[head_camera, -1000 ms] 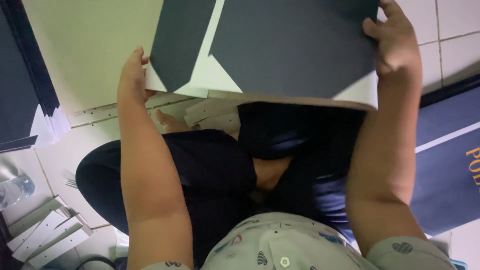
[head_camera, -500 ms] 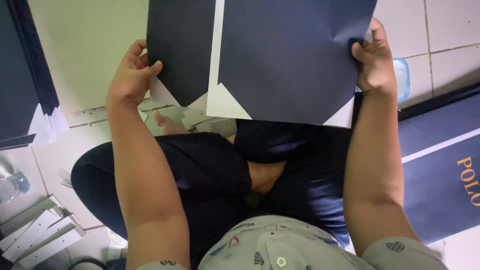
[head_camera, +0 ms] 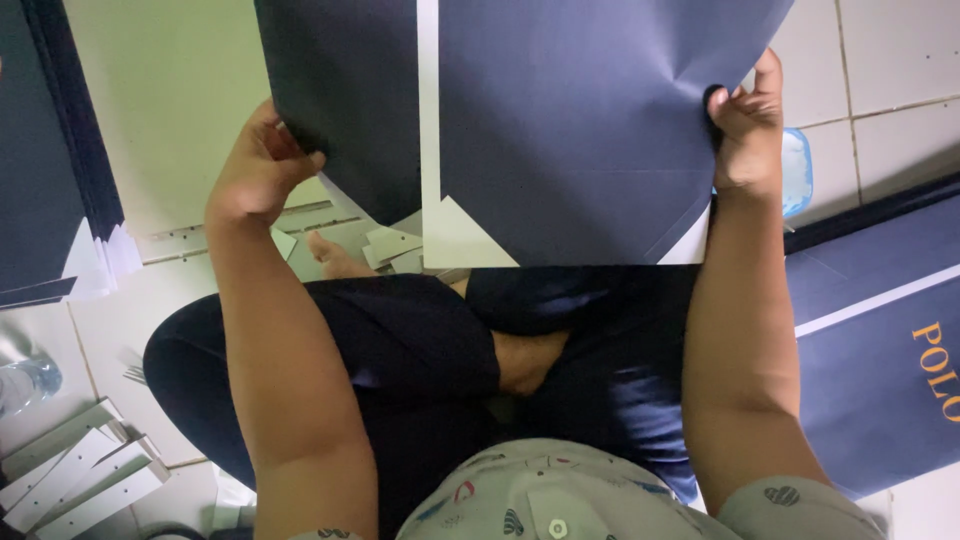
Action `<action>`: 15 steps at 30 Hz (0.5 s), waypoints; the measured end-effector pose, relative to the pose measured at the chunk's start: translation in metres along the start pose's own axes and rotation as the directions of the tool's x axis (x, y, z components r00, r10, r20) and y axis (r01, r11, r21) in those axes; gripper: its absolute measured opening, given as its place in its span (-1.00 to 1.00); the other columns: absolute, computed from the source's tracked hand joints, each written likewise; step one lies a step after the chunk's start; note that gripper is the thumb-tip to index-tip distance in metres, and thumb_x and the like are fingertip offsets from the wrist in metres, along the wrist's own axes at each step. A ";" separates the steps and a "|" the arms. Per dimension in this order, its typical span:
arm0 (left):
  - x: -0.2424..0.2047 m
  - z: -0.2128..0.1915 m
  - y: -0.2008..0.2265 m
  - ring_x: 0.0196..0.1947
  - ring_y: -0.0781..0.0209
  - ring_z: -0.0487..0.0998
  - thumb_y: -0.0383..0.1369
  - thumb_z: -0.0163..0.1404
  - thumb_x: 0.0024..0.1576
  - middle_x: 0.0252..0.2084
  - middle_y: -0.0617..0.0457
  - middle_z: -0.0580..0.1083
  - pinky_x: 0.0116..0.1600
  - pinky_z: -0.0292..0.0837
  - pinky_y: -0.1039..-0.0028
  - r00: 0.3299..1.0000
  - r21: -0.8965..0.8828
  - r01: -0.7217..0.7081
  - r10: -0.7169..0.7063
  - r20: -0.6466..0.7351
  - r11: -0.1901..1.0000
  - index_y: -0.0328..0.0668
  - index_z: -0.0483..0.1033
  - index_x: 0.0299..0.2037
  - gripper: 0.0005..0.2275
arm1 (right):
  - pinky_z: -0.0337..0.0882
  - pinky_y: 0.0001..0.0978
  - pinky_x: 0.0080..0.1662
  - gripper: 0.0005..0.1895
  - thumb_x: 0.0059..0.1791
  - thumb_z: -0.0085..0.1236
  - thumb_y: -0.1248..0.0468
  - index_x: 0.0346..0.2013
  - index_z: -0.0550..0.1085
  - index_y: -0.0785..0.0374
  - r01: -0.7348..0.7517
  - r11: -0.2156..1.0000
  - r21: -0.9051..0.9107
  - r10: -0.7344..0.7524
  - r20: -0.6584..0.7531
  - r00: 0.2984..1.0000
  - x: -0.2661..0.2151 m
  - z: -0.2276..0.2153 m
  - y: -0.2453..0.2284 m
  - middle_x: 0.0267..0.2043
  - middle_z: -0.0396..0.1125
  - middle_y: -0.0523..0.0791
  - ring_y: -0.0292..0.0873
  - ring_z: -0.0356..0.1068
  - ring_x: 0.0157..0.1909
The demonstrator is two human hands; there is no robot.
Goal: Applying glue to small white strips and attaching them to a larger board
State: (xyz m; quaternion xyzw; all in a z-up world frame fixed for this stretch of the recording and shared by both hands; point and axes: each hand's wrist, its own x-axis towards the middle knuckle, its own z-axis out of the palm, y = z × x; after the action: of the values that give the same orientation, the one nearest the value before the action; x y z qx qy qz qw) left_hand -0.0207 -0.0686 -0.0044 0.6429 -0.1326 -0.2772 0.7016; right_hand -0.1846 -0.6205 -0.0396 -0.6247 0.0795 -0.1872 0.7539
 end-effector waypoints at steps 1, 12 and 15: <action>-0.001 0.002 0.003 0.20 0.18 0.48 -0.78 -0.12 0.10 0.11 0.05 0.48 0.26 0.44 0.36 0.997 0.031 0.073 -0.072 -0.033 0.997 -0.01 0.34 0.25 -0.46 | 0.24 -0.63 0.09 -0.47 0.15 0.08 0.50 0.35 0.32 -0.03 -0.003 1.000 0.016 0.003 0.007 1.000 -0.001 0.001 0.000 0.04 0.36 -0.22 -0.40 0.23 -0.07; -0.016 -0.028 0.031 0.17 0.07 0.49 -0.75 -0.10 0.10 0.14 -0.04 0.46 0.25 0.48 0.33 0.997 0.054 0.020 -0.016 -0.073 0.998 -0.05 0.32 0.21 -0.51 | 0.17 -0.66 -0.02 -0.42 0.11 0.13 0.57 0.36 0.32 0.04 0.023 0.998 0.053 -0.023 -0.005 1.000 0.018 0.031 0.003 -0.19 0.28 -0.27 -0.41 0.17 -0.19; -0.022 -0.073 0.026 -0.05 0.21 0.58 -0.70 -0.01 0.09 0.02 -0.02 0.51 0.02 0.52 0.56 0.974 0.074 0.095 -0.078 -0.211 0.993 -0.06 0.32 0.20 -0.52 | 0.17 -0.68 -0.03 -0.40 0.12 0.09 0.62 0.36 0.33 0.05 0.024 0.995 0.099 -0.028 0.045 0.999 0.030 0.064 0.006 -0.20 0.28 -0.26 -0.43 0.16 -0.23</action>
State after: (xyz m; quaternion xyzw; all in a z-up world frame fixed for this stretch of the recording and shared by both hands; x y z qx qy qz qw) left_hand 0.0063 0.0046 0.0143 0.7024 -0.0420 -0.2330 0.6713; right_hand -0.1335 -0.5722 -0.0291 -0.5919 0.0446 -0.1862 0.7830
